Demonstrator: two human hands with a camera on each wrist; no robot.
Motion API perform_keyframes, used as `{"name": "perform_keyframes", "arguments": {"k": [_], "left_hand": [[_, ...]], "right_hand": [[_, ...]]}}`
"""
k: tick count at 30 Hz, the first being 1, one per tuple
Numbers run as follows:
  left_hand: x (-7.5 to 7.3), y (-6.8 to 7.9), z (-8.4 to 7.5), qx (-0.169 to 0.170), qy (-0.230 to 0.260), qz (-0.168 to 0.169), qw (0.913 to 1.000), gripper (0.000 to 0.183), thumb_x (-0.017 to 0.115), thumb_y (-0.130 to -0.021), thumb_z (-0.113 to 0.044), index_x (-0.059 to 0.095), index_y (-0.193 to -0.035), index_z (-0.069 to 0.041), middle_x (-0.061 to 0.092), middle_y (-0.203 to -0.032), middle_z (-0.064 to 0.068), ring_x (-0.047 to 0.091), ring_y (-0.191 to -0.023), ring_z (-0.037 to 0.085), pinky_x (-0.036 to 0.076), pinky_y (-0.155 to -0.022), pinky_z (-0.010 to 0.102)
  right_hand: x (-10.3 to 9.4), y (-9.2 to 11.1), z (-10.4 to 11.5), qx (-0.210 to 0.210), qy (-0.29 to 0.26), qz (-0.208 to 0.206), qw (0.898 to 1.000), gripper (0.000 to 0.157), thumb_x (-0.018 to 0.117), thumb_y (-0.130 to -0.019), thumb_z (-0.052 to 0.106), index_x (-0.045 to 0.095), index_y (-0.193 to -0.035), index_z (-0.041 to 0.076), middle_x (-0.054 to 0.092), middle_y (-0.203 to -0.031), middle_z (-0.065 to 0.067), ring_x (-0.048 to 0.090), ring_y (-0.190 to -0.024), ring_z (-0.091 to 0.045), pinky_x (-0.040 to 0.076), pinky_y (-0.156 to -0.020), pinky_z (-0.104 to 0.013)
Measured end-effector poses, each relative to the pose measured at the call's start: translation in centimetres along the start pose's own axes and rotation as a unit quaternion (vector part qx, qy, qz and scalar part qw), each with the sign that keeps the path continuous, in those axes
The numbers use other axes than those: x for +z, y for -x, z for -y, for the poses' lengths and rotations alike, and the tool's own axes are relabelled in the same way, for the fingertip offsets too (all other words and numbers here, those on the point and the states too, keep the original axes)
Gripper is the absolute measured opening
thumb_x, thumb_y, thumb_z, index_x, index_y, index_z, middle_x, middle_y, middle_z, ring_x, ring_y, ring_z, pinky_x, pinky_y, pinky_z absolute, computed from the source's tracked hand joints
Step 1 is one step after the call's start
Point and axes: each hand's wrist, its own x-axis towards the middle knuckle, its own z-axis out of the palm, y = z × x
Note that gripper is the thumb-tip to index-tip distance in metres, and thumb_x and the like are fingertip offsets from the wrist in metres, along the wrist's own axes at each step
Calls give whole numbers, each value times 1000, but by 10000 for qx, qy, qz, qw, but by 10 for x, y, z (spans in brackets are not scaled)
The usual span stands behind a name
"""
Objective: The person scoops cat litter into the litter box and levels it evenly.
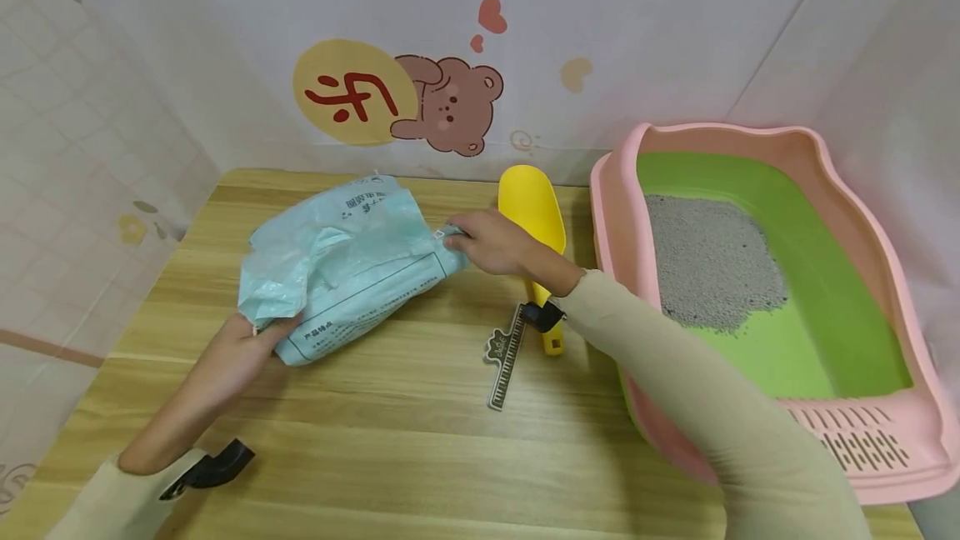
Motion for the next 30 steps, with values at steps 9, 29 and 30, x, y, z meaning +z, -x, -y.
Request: {"name": "perform_keyframes", "arguments": {"k": [9, 29, 30], "left_hand": [[0, -5, 6, 307, -729, -395, 9961, 38, 67, -110, -35, 66, -92, -2, 60, -76, 6, 56, -72, 21, 47, -65, 37], [16, -20, -2, 4161, -3494, -2494, 8016, 70, 86, -85, 4, 62, -148, -13, 48, -153, 31, 46, -138, 57, 46, -90, 70], [18, -22, -4, 4412, -3613, -2289, 7889, 60, 81, -88, 8, 67, -142, -12, 50, -152, 28, 47, -138, 55, 47, -91, 67]], "right_hand": [[8, -4, -1, 519, -344, -296, 9976, 21, 71, -108, 14, 57, -118, 1, 59, -77, -4, 50, -70, -19, 39, -65, -31], [15, -3, 1, -466, 266, -761, 9957, 29, 63, -104, -9, 51, -88, 12, 59, -85, -4, 58, -81, -26, 46, -75, -39], [14, -3, 1, -508, 274, -774, 9953, 27, 63, -104, -10, 55, -89, 12, 63, -88, -4, 60, -83, -26, 48, -78, -39]]}}
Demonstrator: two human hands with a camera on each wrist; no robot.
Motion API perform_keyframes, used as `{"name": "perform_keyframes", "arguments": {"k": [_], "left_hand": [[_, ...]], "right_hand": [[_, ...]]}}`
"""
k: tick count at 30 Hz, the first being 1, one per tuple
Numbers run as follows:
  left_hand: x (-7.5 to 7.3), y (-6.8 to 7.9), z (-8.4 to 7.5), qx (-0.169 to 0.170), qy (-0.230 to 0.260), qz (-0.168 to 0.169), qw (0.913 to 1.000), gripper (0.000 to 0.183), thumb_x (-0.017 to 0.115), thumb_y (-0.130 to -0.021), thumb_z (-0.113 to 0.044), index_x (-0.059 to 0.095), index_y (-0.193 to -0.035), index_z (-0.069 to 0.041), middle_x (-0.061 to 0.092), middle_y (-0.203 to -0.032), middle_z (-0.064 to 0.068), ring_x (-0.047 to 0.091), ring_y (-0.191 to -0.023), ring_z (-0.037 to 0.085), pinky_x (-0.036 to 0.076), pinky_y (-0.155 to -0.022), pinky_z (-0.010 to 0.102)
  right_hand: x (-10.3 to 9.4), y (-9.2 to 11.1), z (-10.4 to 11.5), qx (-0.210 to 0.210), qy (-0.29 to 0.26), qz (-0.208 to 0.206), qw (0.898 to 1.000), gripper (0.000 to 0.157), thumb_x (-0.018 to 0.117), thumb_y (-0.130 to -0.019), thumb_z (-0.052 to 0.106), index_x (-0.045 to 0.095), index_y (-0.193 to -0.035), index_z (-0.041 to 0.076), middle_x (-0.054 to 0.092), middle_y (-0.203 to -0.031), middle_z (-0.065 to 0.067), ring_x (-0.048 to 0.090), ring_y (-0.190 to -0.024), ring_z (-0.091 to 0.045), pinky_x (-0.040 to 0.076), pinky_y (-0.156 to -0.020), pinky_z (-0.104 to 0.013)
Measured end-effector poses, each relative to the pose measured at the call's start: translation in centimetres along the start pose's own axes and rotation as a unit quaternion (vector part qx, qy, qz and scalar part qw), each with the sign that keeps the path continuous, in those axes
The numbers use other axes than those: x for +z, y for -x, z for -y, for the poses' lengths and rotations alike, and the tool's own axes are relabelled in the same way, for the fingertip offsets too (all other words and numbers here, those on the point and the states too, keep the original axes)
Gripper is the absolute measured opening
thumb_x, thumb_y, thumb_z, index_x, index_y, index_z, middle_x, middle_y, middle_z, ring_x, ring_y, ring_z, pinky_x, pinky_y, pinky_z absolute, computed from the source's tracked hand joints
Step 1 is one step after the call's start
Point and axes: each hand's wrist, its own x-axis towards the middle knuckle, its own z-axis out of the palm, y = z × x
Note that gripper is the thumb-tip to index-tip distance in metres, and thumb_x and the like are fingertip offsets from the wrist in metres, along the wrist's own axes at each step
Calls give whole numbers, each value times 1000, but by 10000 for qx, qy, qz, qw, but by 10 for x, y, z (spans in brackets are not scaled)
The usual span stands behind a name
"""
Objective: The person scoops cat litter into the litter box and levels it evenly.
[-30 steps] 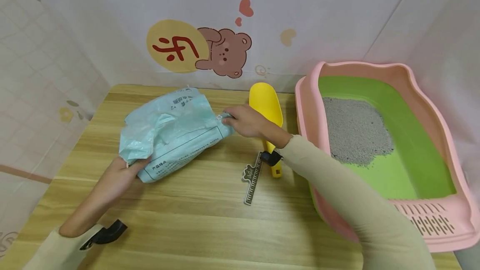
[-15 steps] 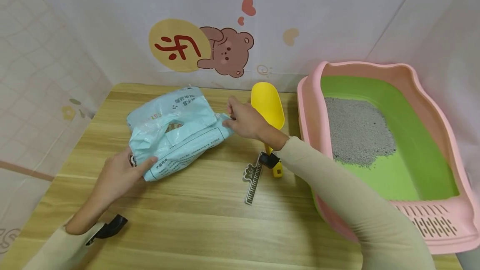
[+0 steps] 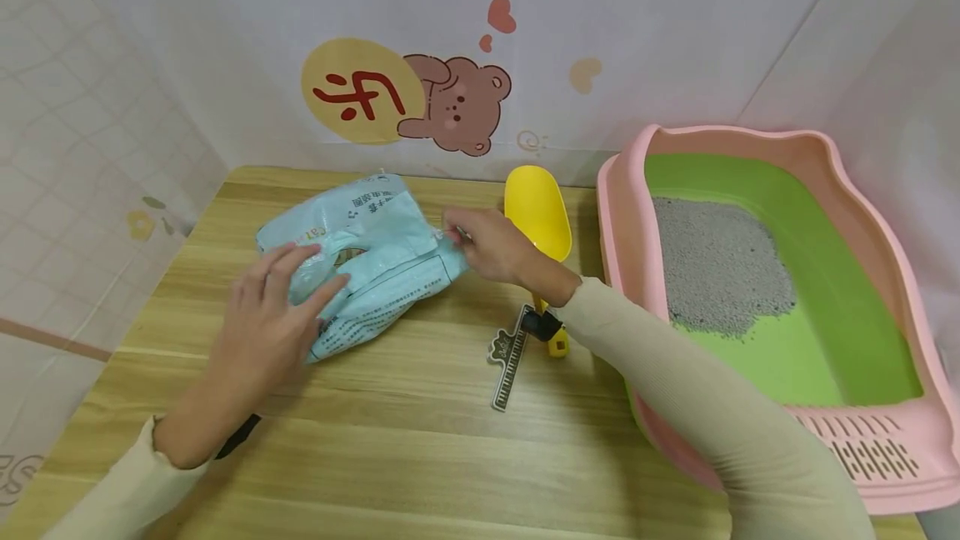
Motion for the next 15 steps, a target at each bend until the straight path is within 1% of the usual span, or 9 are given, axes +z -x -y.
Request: {"name": "perform_keyframes", "arguments": {"k": [2, 3, 5, 7, 9, 10, 12, 14, 15], "left_hand": [[1, -4, -2, 556, -33, 364, 9978, 49, 74, -91, 14, 74, -135, -9, 57, -147, 23, 54, -134, 48, 52, -90, 59], [1, -6, -4, 716, -61, 640, 9954, 47, 75, -92, 14, 75, -134, -8, 60, -145, 20, 57, -132, 45, 54, -90, 56], [-1, -8, -6, 838, -160, 1169, 9895, 49, 79, -91, 11, 74, -137, -6, 65, -140, 16, 62, -126, 39, 57, -90, 51], [-4, -9, -9, 742, -185, 1620, 9838, 49, 79, -94, 8, 72, -141, -4, 68, -138, 14, 65, -124, 36, 58, -92, 49], [-6, -10, -12, 503, -101, 1911, 9802, 44, 75, -98, 0, 71, -142, -1, 69, -137, 15, 66, -123, 37, 57, -95, 51], [-6, -10, -13, 383, -24, 2003, 9790, 43, 74, -100, -5, 70, -142, 1, 70, -137, 16, 67, -124, 38, 57, -97, 52], [-6, -10, -16, 168, 143, 2121, 9770, 46, 75, -100, -15, 69, -140, 5, 69, -137, 19, 66, -125, 41, 56, -99, 55], [-5, -10, -18, 9, 206, 2187, 9756, 55, 82, -97, -24, 68, -139, 8, 68, -136, 22, 66, -124, 42, 56, -99, 56], [-4, -11, -19, -33, 228, 2202, 9752, 59, 86, -94, -25, 68, -138, 9, 68, -135, 23, 66, -123, 43, 56, -98, 56]], "right_hand": [[-1, 1, -1, -83, -17, 8, 10000, 25, 62, -103, -12, 63, -92, 10, 71, -94, -4, 64, -88, -26, 54, -84, -41], [-1, 1, -2, -127, -15, 19, 9999, 23, 63, -104, -11, 68, -95, 9, 74, -97, -4, 67, -91, -26, 56, -88, -43], [-3, 2, -2, -198, 17, 59, 9998, 21, 64, -104, -10, 76, -101, 7, 78, -104, -5, 71, -99, -26, 57, -96, -45], [-4, 2, -1, -244, 85, 136, 9996, 21, 64, -104, -10, 80, -106, 4, 80, -108, -6, 74, -106, -27, 58, -100, -46], [-6, 2, 0, -207, 166, 251, 9993, 18, 66, -105, -6, 81, -112, 1, 81, -113, -9, 74, -109, -29, 58, -99, -45], [-6, 2, 0, -162, 210, 323, 9991, 17, 67, -105, -4, 81, -115, 0, 80, -116, -10, 74, -109, -30, 58, -97, -45], [-7, 2, 1, -61, 301, 506, 9982, 19, 72, -104, 4, 80, -120, -1, 78, -122, -12, 71, -114, -31, 57, -100, -45], [-6, 3, 3, 98, 413, 760, 9962, 32, 79, -100, 13, 77, -128, -2, 73, -131, -14, 68, -119, -32, 55, -103, -45], [-6, 4, 4, 176, 469, 881, 9949, 39, 82, -98, 15, 75, -132, -2, 71, -134, -15, 66, -120, -33, 54, -105, -45]]}}
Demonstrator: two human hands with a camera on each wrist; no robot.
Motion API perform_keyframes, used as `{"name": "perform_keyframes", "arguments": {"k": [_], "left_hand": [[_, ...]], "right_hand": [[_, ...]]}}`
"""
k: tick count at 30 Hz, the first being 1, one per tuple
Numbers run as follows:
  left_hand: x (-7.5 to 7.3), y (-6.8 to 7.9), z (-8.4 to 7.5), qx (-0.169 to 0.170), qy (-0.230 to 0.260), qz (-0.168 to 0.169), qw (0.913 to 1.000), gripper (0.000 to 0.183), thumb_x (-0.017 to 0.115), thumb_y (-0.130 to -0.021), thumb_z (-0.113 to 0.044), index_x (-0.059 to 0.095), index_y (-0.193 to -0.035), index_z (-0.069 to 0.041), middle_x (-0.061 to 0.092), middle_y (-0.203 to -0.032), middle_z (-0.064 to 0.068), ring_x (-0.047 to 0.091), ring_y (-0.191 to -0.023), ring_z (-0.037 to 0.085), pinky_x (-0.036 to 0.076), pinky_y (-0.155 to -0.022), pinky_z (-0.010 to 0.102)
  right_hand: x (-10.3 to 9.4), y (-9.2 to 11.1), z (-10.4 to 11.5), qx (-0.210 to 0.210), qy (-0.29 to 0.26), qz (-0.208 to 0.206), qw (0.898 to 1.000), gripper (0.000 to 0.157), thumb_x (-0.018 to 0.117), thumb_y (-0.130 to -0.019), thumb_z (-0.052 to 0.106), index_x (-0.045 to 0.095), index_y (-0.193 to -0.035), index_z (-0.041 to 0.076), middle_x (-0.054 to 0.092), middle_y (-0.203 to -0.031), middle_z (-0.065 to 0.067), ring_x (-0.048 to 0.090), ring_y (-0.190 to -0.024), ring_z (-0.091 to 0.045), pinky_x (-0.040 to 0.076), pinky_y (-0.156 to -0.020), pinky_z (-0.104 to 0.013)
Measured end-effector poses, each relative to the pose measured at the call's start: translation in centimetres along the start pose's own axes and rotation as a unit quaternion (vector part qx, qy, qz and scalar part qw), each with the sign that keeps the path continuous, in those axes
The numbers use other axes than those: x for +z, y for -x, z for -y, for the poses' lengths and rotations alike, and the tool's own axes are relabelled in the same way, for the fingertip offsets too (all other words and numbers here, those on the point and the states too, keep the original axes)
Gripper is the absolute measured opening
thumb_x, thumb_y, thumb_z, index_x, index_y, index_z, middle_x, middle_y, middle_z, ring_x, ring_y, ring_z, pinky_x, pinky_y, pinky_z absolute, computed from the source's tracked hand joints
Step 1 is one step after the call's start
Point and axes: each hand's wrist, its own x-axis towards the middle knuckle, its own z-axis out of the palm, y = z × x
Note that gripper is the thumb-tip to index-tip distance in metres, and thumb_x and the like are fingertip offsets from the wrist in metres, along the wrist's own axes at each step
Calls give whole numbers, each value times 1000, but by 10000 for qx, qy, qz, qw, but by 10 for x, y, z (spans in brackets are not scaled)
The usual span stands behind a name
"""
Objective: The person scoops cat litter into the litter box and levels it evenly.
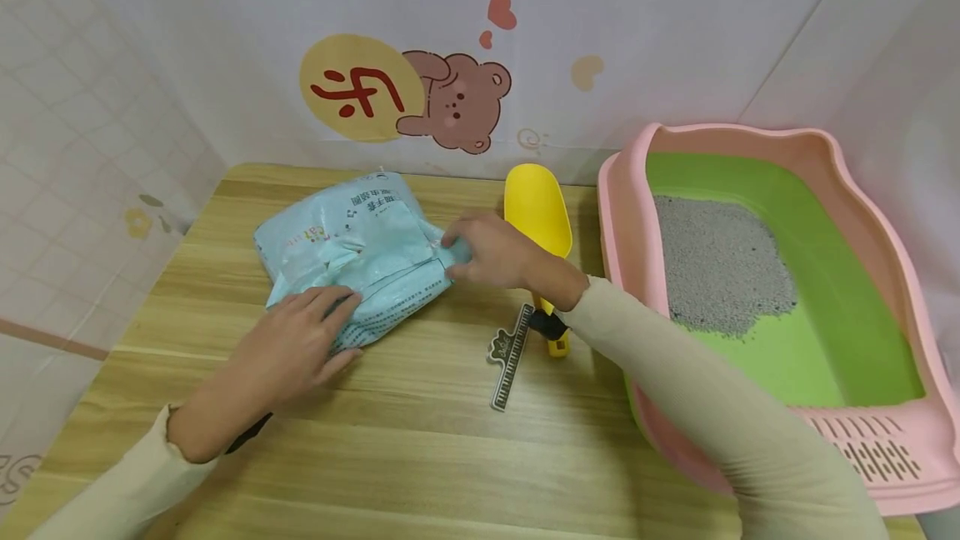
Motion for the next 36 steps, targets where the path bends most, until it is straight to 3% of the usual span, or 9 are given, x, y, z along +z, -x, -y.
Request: {"name": "perform_keyframes", "arguments": {"k": [4, 8, 13, 20, 25, 29, 32, 36], "left_hand": [[2, -1, -1, -70, -23, 4, 10000, 70, 99, -80, -17, 66, -135, 11, 64, -128, 25, 69, -110, 42, 60, -89, 53], [3, 0, -1, -115, 41, 6, 9999, 63, 103, -74, -10, 69, -123, 11, 62, -116, 22, 68, -94, 37, 63, -77, 45], [4, 0, -2, -228, 174, 113, 9995, 45, 99, -78, -7, 72, -110, 9, 63, -103, 18, 68, -89, 34, 63, -72, 44], [2, 0, -3, -175, 300, 154, 9993, 34, 97, -81, -6, 78, -107, 6, 66, -96, 16, 72, -87, 33, 64, -74, 47], [4, 1, -2, -158, 391, 121, 9990, 26, 95, -84, -6, 78, -102, 4, 65, -90, 13, 72, -82, 31, 63, -72, 46], [4, 1, -1, -146, 449, 26, 9989, 22, 93, -84, -4, 76, -98, 2, 65, -86, 12, 72, -78, 32, 62, -68, 47], [4, 1, -1, -151, 543, -42, 9984, 20, 92, -84, -3, 76, -96, 1, 68, -86, 12, 74, -77, 33, 62, -66, 48], [5, 1, 1, -143, 638, -125, 9978, 19, 93, -84, -3, 77, -93, -1, 71, -87, 11, 75, -77, 31, 62, -66, 48]], "right_hand": [[6, 4, 6, 166, 373, 290, 9987, 57, 89, -92, 16, 67, -142, 0, 58, -135, -15, 62, -113, -33, 55, -101, -42], [16, 7, 7, -1, 908, 178, 9957, 55, 88, -93, 7, 65, -143, -1, 54, -128, -14, 62, -104, -29, 57, -93, -36], [20, 9, 7, -479, 1427, -126, 9885, 42, 86, -96, 5, 72, -135, -1, 58, -121, -13, 64, -104, -27, 59, -91, -34], [19, 9, 4, -877, 1619, -295, 9825, 20, 81, -100, 3, 82, -120, 2, 64, -111, -10, 65, -100, -25, 58, -94, -35], [17, 10, 3, -1083, 1689, -390, 9789, 17, 81, -97, -1, 84, -115, 0, 68, -108, -10, 65, -99, -26, 58, -94, -37], [16, 11, 2, -1206, 1804, -494, 9749, 16, 83, -96, -1, 86, -112, 2, 69, -118, -11, 63, -106, -30, 54, -99, -39], [14, 12, 1, -1377, 2048, -550, 9675, 14, 86, -95, 3, 88, -109, 5, 70, -125, -10, 60, -111, -32, 51, -102, -40], [12, 12, 0, -1522, 2312, -628, 9589, 14, 89, -93, 7, 89, -107, 8, 76, -122, -6, 59, -109, -32, 50, -100, -40]]}}
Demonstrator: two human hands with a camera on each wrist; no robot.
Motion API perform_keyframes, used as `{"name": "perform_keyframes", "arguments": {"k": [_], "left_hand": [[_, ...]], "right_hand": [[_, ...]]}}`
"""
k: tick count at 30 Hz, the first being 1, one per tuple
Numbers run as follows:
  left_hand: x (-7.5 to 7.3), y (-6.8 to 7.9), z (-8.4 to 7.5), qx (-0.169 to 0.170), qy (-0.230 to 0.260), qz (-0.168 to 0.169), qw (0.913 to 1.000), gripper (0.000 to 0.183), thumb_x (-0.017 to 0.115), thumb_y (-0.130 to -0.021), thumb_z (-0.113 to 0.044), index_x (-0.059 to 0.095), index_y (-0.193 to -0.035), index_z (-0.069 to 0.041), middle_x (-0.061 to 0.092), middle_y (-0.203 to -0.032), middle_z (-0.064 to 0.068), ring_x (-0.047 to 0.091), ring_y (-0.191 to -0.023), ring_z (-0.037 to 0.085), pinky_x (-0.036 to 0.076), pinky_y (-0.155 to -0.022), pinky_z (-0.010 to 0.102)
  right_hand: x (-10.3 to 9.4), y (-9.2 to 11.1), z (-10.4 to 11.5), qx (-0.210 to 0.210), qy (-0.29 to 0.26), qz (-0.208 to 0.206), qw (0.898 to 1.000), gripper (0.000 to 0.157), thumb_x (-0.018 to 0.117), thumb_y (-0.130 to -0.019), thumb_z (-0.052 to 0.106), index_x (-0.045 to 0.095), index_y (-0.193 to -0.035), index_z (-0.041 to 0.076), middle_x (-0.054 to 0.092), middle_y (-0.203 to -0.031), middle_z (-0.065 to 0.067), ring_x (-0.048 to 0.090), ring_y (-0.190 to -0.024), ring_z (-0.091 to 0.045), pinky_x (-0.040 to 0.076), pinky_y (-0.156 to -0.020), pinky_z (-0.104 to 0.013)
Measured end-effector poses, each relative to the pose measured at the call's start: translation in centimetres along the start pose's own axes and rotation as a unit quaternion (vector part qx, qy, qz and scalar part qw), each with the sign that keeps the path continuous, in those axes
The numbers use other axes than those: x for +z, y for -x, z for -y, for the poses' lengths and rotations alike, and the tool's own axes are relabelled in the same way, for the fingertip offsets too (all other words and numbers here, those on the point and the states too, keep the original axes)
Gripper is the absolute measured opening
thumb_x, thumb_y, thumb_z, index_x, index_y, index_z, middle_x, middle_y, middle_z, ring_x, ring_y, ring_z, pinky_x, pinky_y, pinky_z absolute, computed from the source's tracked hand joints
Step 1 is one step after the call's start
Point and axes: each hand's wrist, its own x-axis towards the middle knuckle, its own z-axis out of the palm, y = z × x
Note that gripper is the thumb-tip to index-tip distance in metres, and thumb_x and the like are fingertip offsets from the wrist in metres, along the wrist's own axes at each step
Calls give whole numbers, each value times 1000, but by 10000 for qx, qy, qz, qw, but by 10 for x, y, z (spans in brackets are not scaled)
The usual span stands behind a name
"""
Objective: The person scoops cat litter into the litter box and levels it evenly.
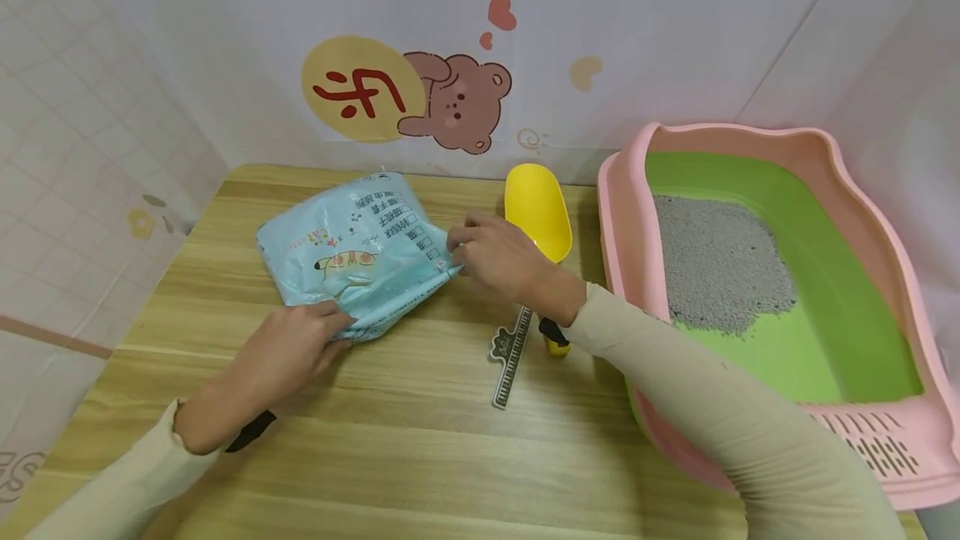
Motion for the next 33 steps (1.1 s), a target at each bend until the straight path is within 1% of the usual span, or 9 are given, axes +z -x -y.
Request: {"name": "perform_keyframes", "arguments": {"k": [5, 9, 13, 17, 20, 23, 27, 30, 33], "left_hand": [[1, -2, 3, -46, 101, -11, 9999, 19, 94, -83, -4, 78, -93, -2, 72, -87, 9, 75, -77, 28, 62, -67, 46], [0, -2, 4, -209, 247, 15, 9995, 18, 94, -83, -3, 79, -94, -3, 74, -88, 9, 75, -79, 27, 62, -68, 46], [1, -2, 5, -402, 407, 30, 9984, 19, 94, -83, -3, 78, -93, -4, 74, -86, 6, 74, -78, 24, 62, -69, 45], [1, -3, 5, -489, 543, 54, 9973, 19, 94, -84, -4, 77, -91, -7, 74, -84, 4, 72, -76, 21, 61, -68, 45], [1, -4, 6, -558, 687, 88, 9960, 18, 94, -84, -4, 78, -90, -9, 76, -85, 3, 71, -76, 18, 61, -69, 45], [0, -5, 6, -632, 846, 99, 9944, 16, 94, -85, -4, 80, -91, -10, 78, -88, 3, 72, -78, 18, 61, -70, 46], [-1, -6, 7, -721, 1017, 94, 9921, 15, 94, -84, -5, 82, -91, -11, 78, -87, 2, 73, -80, 18, 62, -72, 48], [0, -6, 8, -796, 1133, 77, 9903, 14, 94, -85, -5, 83, -90, -13, 77, -85, 0, 72, -78, 16, 62, -72, 48], [-1, -7, 9, -801, 1187, 71, 9897, 14, 94, -85, -5, 83, -89, -13, 76, -83, -1, 69, -76, 15, 61, -71, 47]], "right_hand": [[-2, 0, -4, 93, 56, 8, 9999, 13, 88, -95, 13, 89, -106, 7, 78, -117, -8, 60, -110, -33, 50, -103, -41], [-2, 0, -7, 106, 79, 29, 9999, 14, 88, -96, 16, 88, -106, 5, 77, -114, -8, 60, -110, -33, 49, -103, -42], [-1, 1, -10, -6, 121, 20, 9999, 12, 88, -95, 14, 88, -104, 5, 77, -106, -7, 61, -101, -31, 50, -94, -40], [0, 0, -12, -169, 138, -37, 9998, 11, 89, -93, 11, 87, -102, 4, 77, -94, -6, 60, -88, -28, 51, -84, -39], [0, -1, -13, -165, -24, -46, 9998, 8, 88, -93, 7, 86, -100, 4, 77, -89, -5, 59, -82, -26, 50, -80, -38], [-1, -3, -13, -105, -212, -11, 9997, 6, 85, -94, 3, 86, -100, 3, 79, -89, -5, 60, -80, -25, 50, -79, -37], [-2, -5, -13, 3, -397, 76, 9992, 10, 84, -94, -1, 87, -103, 3, 81, -93, -6, 62, -81, -25, 51, -79, -37], [-2, -7, -14, 120, -516, 143, 9985, 10, 83, -95, -3, 86, -103, 2, 81, -94, -6, 64, -83, -26, 53, -81, -38], [-4, -7, -14, 299, -670, 228, 9970, 10, 80, -97, -3, 85, -103, 2, 80, -95, -7, 66, -86, -28, 56, -85, -40]]}}
